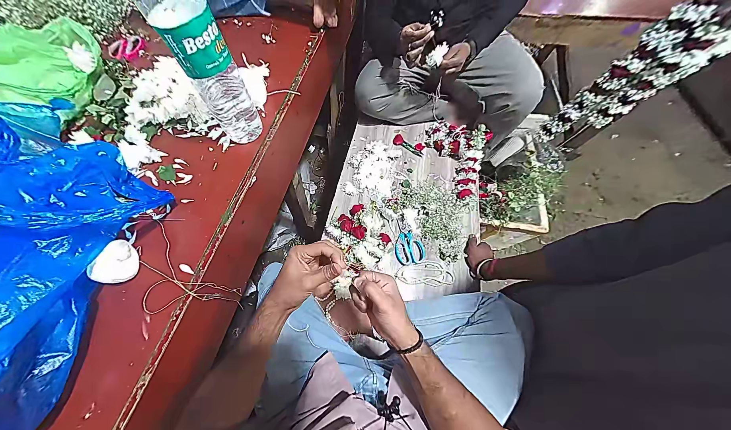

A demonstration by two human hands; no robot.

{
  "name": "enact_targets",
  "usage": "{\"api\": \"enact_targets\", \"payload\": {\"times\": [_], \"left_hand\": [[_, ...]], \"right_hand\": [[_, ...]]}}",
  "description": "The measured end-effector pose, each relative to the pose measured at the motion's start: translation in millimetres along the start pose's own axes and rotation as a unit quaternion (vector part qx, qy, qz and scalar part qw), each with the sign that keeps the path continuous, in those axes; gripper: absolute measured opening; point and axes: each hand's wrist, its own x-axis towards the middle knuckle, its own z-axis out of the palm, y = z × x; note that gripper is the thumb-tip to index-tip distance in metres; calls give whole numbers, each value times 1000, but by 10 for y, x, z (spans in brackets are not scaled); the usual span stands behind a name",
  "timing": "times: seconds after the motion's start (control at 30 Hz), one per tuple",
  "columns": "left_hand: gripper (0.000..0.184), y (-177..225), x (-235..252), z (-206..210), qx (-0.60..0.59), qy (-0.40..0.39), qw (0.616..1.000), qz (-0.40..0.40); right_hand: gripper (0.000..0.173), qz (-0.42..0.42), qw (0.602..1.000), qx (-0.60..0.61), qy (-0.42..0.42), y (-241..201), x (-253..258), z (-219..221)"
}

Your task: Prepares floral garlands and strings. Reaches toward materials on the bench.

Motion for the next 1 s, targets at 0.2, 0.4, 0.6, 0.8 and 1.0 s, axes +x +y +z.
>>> {"api": "enact_targets", "payload": {"times": [0.2, 0.4, 0.6, 0.8, 1.0], "left_hand": [[13, -149, -25, 101, -4, 70, 997, 37], [8, -154, -3, 189, 184, 154, 967, 86], [15, -310, -84, 333, 110, 180, 978, 4], [29, -978, -393, 413, 144, 149, 963, -174], [39, -922, -170, 730, 85, -123, 983, -108]], "right_hand": [[32, -77, 994, -56, 52, 46, -34, 84], [32, -71, 993, -36, 88, -44, -40, 178], [30, -52, 995, 35, 83, -644, 35, 271], [29, -151, 987, 23, 49, -1448, 113, 387], [30, -192, 979, -18, 64, -1778, 292, 310]]}}
